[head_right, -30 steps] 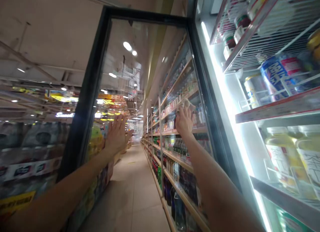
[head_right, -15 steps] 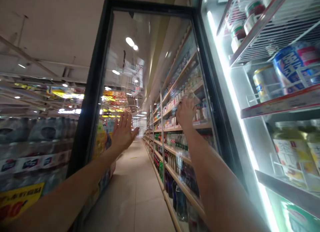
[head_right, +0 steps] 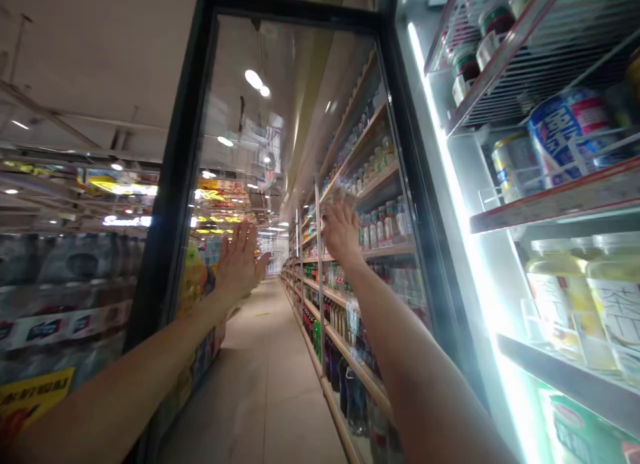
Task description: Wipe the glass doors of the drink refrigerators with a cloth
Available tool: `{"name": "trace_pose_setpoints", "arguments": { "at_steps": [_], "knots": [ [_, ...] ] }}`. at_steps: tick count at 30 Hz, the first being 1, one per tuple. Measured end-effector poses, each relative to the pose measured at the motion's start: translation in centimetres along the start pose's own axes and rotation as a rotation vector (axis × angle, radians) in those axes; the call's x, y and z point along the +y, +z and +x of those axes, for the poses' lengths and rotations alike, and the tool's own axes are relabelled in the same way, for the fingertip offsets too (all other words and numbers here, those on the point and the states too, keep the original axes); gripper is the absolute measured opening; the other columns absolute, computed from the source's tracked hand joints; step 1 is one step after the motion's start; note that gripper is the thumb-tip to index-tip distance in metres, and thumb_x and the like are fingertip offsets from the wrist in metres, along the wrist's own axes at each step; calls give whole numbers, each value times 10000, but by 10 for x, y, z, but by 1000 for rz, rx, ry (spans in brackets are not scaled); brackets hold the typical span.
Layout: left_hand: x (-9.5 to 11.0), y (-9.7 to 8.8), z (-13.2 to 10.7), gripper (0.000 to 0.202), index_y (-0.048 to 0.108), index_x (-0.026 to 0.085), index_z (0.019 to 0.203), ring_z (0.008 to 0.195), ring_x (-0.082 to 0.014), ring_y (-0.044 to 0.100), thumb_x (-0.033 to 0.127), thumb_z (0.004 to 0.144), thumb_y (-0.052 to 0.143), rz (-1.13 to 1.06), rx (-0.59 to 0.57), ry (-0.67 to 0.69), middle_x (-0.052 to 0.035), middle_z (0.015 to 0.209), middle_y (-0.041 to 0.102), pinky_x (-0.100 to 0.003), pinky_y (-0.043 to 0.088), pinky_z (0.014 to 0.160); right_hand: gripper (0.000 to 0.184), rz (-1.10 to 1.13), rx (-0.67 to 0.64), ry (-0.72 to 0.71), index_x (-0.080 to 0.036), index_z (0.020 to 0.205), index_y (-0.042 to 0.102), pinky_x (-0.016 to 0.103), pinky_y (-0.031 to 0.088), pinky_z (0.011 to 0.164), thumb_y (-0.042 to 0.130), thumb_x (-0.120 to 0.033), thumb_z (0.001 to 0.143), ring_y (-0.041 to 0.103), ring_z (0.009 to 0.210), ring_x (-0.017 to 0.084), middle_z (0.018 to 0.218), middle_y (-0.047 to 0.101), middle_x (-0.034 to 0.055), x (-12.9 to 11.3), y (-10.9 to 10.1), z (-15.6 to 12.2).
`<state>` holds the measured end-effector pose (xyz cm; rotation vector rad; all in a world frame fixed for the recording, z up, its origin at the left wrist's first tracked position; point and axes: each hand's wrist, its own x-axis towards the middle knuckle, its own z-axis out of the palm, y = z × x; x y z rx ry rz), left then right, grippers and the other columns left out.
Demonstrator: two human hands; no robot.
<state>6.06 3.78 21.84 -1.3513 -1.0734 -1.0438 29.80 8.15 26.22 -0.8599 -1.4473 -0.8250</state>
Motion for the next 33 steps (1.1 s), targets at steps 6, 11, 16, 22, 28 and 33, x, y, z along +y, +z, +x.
{"name": "trace_pose_setpoints", "arguments": {
  "at_steps": [6,11,16,22,28,33],
  "knots": [
    [-1,1,1,640,253,67,1395,1392,-264,98,447,882,307,-10,-5,-11,-158,1487,200,-480,105,1115,477,-25,-91,-188,-263,1345,395,495,182,1086,364,-254,869,262,1340,232,1448,350,31,-1,1,-23],
    [1,1,1,644,256,70,1392,1392,-267,98,448,875,324,-34,-40,-37,-154,1492,188,-478,103,1115,510,-62,138,299,-144,1378,343,541,179,1055,258,-298,899,225,1341,307,1453,300,159,50,-11,-25],
    [2,0,1,640,248,72,1395,1391,-266,104,442,879,320,-35,-37,-38,-148,1494,186,-477,105,1114,472,-58,-61,-106,-253,1352,383,477,193,1087,331,-277,883,218,1358,235,1461,321,44,13,1,-54],
    [3,0,1,651,241,72,1397,1391,-266,105,459,880,320,-43,-34,-39,-153,1493,187,-476,97,1117,493,-79,-27,30,-229,1359,365,551,204,1064,346,-269,868,248,1348,271,1446,340,73,41,-10,-57],
    [3,-1,1,659,240,70,1398,1391,-270,98,457,875,342,-34,-51,-37,-147,1498,171,-466,84,1121,482,-41,-35,2,-251,1368,362,521,220,1079,338,-289,889,238,1358,257,1445,352,47,-4,4,-59],
    [4,-3,2,660,236,66,1399,1393,-274,85,457,878,339,-44,-54,-43,-156,1497,169,-479,84,1119,457,-51,-150,-240,-272,1338,404,508,165,1101,360,-285,883,292,1333,238,1439,367,25,-9,-1,-69]
  ]
}}
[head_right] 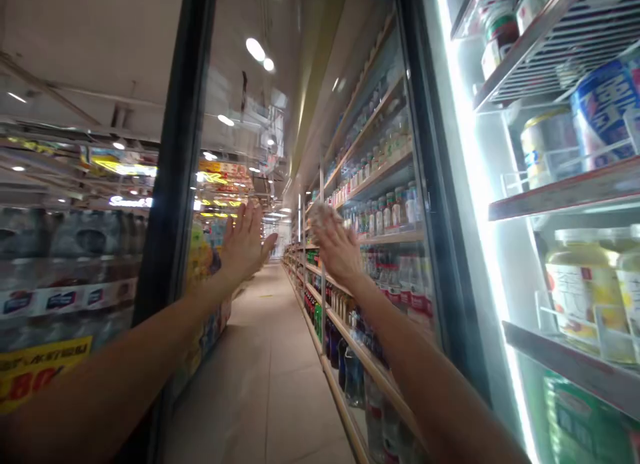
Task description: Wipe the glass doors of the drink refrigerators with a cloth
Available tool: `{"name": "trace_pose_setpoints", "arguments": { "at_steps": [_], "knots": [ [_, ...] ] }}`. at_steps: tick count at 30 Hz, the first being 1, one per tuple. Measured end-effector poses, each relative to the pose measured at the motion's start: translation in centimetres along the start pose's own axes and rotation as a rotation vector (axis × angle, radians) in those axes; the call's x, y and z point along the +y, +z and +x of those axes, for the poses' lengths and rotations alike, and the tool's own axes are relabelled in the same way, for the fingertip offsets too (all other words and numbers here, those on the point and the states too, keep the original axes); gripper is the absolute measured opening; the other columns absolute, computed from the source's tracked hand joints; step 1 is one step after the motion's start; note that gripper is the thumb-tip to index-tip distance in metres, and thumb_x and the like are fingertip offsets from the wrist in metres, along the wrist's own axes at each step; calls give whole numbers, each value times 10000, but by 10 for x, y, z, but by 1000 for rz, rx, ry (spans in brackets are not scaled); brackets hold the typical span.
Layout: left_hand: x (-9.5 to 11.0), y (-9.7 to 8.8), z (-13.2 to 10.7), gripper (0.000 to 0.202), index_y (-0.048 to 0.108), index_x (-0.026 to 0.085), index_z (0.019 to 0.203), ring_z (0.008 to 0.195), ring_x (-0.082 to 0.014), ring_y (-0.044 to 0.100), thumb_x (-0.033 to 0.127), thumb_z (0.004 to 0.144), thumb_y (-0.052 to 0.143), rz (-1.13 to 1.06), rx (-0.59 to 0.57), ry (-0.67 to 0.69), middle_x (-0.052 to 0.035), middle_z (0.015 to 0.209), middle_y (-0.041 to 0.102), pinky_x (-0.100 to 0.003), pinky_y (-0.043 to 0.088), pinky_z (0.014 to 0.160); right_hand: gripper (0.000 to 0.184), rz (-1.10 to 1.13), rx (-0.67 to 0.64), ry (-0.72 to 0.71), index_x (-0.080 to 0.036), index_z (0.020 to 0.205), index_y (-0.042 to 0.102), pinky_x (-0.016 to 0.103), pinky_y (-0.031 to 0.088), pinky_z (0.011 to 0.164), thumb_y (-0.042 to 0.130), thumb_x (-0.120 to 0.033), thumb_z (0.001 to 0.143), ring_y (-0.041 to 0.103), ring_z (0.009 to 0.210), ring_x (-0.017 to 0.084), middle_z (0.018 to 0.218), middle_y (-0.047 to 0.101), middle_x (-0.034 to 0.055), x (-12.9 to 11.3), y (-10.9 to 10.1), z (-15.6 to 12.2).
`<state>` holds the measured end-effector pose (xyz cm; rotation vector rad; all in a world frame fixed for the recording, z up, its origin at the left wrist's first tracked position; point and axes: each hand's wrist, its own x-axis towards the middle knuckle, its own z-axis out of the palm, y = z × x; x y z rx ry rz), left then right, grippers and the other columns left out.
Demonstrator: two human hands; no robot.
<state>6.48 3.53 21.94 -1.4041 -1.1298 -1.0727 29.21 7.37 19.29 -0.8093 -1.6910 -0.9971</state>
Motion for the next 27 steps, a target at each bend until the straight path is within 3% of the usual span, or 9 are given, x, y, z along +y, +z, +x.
{"name": "trace_pose_setpoints", "arguments": {
  "at_steps": [4,6,10,12,16,18,22,24,27],
  "knots": [
    [4,-1,-1,659,238,72,1399,1392,-264,99,453,875,358,-18,0,-18,-150,1495,183,-465,85,1123,512,-56,207,553,-156,1374,355,580,190,1055,298,-287,882,258,1341,306,1440,336,145,45,-11,-11],
    [6,-2,-3,650,234,79,1402,1392,-263,102,440,877,360,-24,0,-25,-142,1498,177,-465,95,1122,514,-52,170,451,-156,1375,355,552,218,1055,281,-293,884,230,1355,296,1448,323,134,41,-8,-19],
    [8,-1,-9,626,244,58,1395,1390,-267,110,407,886,348,-23,7,-42,-154,1493,189,-465,106,1122,448,-36,-12,-54,-247,1307,456,456,218,1089,324,-283,881,265,1349,223,1424,386,45,12,4,-41],
    [8,1,-10,618,252,60,1391,1389,-268,117,406,888,344,-19,22,-35,-155,1490,197,-467,110,1121,443,-61,26,7,-230,1299,467,478,224,1079,318,-280,885,300,1330,237,1410,406,67,14,6,-44],
    [8,2,-12,619,251,83,1394,1385,-281,131,423,886,348,-16,34,-18,-151,1488,207,-489,120,1115,501,-109,251,460,-136,1356,384,566,259,1020,298,-300,890,296,1319,313,1412,377,153,34,5,-40],
    [9,0,-16,625,239,94,1399,1387,-282,121,431,884,350,-18,34,-7,-151,1489,204,-495,124,1113,491,-99,244,376,-148,1349,398,545,263,1027,305,-291,889,283,1326,304,1408,386,142,28,6,-41],
    [11,-3,-35,604,262,89,1392,1390,-272,98,420,892,332,17,2,34,-153,1484,215,-486,125,1114,435,-59,57,-133,-264,1303,460,456,224,1076,341,-252,885,302,1322,220,1389,435,46,3,12,-50],
    [12,-4,-43,581,299,81,1377,1388,-270,111,403,895,329,47,-26,56,-151,1477,236,-473,129,1117,444,-70,98,-34,-257,1319,438,481,223,1068,343,-256,886,305,1318,234,1396,422,60,5,13,-51],
    [14,-3,-50,584,307,73,1375,1384,-284,128,399,892,341,74,-45,45,-154,1476,237,-479,137,1114,497,-83,256,306,-190,1377,352,541,238,1032,322,-271,887,268,1330,289,1419,370,130,14,13,-48]
  ]
}}
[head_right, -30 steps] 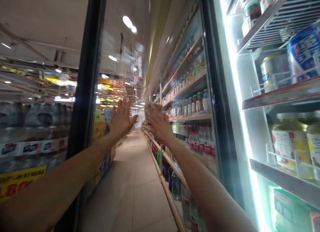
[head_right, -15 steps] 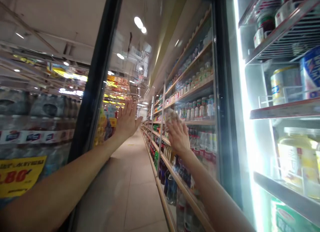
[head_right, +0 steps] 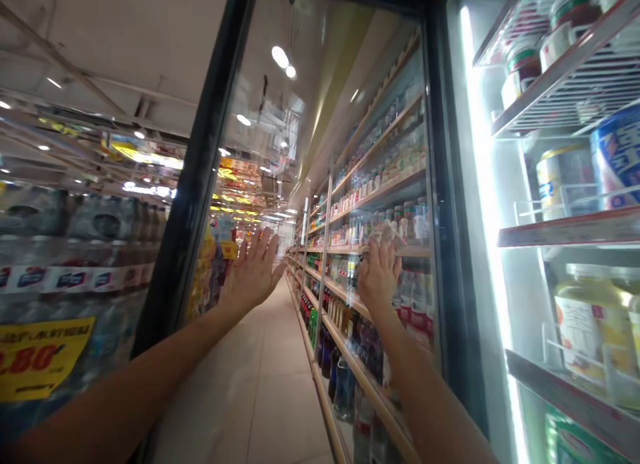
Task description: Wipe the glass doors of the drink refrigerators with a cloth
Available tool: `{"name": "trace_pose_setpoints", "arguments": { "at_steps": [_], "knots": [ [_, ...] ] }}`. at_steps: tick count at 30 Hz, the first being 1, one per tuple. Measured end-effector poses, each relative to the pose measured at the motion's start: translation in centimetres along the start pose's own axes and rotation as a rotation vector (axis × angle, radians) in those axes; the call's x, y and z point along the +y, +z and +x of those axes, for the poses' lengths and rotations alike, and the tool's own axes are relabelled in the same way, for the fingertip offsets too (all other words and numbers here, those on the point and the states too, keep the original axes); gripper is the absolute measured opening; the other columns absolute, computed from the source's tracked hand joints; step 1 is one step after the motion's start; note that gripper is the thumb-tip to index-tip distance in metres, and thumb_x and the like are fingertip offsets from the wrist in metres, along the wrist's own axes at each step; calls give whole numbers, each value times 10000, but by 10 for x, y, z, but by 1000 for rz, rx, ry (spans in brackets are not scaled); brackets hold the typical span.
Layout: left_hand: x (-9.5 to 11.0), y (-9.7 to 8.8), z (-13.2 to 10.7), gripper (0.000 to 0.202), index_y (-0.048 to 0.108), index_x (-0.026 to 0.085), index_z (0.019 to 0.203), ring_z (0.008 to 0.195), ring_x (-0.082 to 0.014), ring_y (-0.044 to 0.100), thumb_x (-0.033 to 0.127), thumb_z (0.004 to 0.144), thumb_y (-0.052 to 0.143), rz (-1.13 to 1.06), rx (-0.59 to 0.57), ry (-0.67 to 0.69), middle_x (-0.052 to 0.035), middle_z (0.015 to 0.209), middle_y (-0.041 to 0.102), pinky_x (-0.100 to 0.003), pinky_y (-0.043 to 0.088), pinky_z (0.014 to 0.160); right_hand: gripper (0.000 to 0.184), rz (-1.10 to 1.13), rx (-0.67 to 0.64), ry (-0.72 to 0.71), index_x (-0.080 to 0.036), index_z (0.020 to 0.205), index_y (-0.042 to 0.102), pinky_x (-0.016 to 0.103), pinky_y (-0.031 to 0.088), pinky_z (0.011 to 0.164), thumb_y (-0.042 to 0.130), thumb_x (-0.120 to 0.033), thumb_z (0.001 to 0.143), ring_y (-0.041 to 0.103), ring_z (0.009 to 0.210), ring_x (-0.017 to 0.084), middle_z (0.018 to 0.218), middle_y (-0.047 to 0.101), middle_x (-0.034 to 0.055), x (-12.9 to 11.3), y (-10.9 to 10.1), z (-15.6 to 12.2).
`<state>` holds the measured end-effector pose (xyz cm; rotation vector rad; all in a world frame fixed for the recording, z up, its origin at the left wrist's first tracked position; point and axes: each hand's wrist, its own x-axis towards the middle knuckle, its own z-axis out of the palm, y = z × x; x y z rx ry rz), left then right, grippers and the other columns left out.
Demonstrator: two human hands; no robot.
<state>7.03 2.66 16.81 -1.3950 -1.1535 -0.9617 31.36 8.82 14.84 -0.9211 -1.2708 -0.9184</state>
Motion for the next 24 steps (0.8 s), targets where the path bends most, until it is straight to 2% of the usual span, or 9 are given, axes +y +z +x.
{"name": "trace_pose_setpoints", "arguments": {
  "at_steps": [2,5,7,11,12,15,17,22,24],
  "knots": [
    [4,1,-3,613,302,79,1379,1382,-312,114,429,880,365,9,-4,-3,-144,1481,226,-515,132,1105,512,22,-6,-47,-205,1388,332,530,229,1039,336,-261,879,244,1342,281,1427,360,119,-1,1,-1],
    [9,3,-8,623,303,123,1386,1380,-343,86,472,873,364,21,-12,40,-97,1481,245,-575,110,1086,515,56,-133,-333,-270,1367,364,477,205,1066,388,-225,855,218,1357,238,1439,359,57,-10,0,-10],
    [12,5,-12,601,307,152,1387,1379,-343,91,475,882,343,31,-8,63,-70,1479,251,-590,102,1079,520,36,-147,-313,-264,1370,359,481,197,1066,384,-213,853,229,1352,238,1444,350,60,-14,-1,-15],
    [13,10,-17,587,308,156,1387,1378,-335,108,469,891,324,42,17,53,-61,1483,237,-583,99,1082,507,-8,-20,-5,-183,1380,343,527,232,1032,333,-239,876,252,1335,283,1425,361,131,-23,0,-20],
    [13,11,-17,588,304,156,1388,1380,-331,106,470,892,321,40,22,51,-61,1483,238,-580,97,1084,496,-2,-20,-31,-181,1369,363,519,238,1031,336,-241,877,250,1337,282,1420,368,131,-27,0,-22],
    [13,13,-18,592,295,159,1392,1384,-319,93,474,892,323,34,31,52,-63,1483,237,-574,95,1088,461,38,-100,-308,-225,1325,428,468,227,1057,368,-227,868,236,1349,246,1411,396,85,-35,0,-34],
    [12,14,-18,590,294,159,1393,1385,-315,87,469,892,327,34,40,49,-66,1481,241,-570,99,1090,455,37,-119,-359,-238,1314,440,457,226,1061,374,-221,864,242,1348,234,1405,406,73,-28,-1,-38],
    [13,15,-20,580,293,163,1394,1388,-304,76,447,890,339,20,51,44,-72,1475,261,-567,111,1092,489,-48,80,132,-146,1342,400,516,282,1002,326,-285,878,337,1280,291,1366,419,170,24,-3,-34],
    [13,15,-20,579,295,170,1393,1389,-303,72,443,886,354,10,53,45,-75,1473,268,-571,112,1091,495,-44,109,150,-129,1327,418,516,293,992,331,-307,874,369,1245,299,1322,452,181,35,-4,-33]
  ]
}}
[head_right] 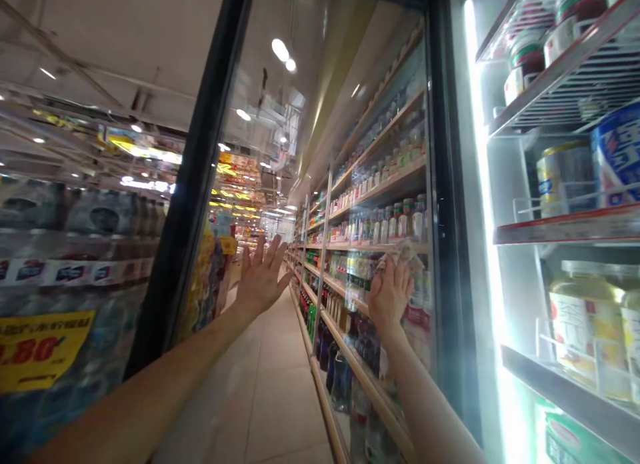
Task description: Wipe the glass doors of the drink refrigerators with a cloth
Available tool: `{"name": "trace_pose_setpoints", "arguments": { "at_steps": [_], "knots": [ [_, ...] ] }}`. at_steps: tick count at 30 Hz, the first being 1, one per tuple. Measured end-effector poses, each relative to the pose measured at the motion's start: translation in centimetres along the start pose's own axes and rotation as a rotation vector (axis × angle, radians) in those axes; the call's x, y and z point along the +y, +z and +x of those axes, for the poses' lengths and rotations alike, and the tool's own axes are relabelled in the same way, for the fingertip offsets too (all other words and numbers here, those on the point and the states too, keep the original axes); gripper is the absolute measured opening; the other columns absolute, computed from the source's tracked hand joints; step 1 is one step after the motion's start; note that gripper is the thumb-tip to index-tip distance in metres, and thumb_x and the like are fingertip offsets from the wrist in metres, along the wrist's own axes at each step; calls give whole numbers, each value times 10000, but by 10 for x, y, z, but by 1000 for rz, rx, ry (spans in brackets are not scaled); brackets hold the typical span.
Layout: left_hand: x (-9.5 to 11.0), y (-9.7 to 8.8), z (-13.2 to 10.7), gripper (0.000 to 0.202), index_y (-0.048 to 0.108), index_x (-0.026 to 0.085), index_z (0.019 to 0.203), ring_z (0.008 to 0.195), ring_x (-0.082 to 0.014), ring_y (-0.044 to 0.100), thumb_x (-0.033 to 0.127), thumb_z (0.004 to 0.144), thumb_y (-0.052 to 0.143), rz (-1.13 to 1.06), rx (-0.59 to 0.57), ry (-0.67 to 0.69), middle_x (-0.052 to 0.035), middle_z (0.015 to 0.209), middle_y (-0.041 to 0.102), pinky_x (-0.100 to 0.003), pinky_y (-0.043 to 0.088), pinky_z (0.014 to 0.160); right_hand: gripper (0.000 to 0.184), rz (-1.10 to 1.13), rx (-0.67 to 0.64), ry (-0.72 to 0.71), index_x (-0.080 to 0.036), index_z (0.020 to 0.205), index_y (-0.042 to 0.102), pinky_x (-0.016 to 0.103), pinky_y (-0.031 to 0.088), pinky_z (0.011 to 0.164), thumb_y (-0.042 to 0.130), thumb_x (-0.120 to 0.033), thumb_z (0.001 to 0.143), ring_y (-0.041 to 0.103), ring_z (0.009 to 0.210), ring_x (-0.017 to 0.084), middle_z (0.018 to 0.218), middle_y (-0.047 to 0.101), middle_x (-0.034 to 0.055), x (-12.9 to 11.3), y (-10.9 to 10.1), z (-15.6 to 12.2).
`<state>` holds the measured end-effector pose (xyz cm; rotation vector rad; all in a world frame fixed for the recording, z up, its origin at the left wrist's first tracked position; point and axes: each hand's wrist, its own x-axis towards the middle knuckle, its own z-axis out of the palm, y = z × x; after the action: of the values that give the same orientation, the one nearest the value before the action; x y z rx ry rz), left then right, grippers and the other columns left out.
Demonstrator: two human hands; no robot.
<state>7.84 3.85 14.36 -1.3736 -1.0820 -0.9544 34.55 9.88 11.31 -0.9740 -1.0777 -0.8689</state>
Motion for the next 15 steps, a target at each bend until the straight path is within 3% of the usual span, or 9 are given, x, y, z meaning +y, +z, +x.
{"name": "trace_pose_setpoints", "arguments": {
  "at_steps": [5,8,12,15],
  "knots": [
    [0,0,0,579,301,170,1389,1387,-298,93,451,886,357,0,17,-5,-73,1469,280,-563,105,1097,475,20,45,-109,-133,1214,535,491,329,961,429,-349,804,438,1141,295,1184,531,162,5,-3,13],
    [0,0,0,585,294,177,1393,1388,-297,90,454,882,365,-2,9,-9,-69,1474,269,-560,96,1100,401,29,64,-89,-162,1108,600,521,291,988,410,-333,798,380,1224,311,1328,436,146,6,-1,29],
    [1,-1,-1,575,294,169,1393,1390,-296,75,440,889,348,-3,-3,-6,-64,1478,257,-557,80,1104,519,86,-83,-226,-149,1342,383,506,238,1051,317,-252,837,228,1354,263,1434,339,131,-9,1,25],
    [0,0,-1,584,275,174,1400,1393,-281,54,446,889,349,-11,-5,-10,-63,1477,261,-552,80,1108,551,102,-238,-450,-181,1384,324,482,215,1082,344,-235,836,166,1381,238,1448,333,99,-20,-2,5]
  ]
}}
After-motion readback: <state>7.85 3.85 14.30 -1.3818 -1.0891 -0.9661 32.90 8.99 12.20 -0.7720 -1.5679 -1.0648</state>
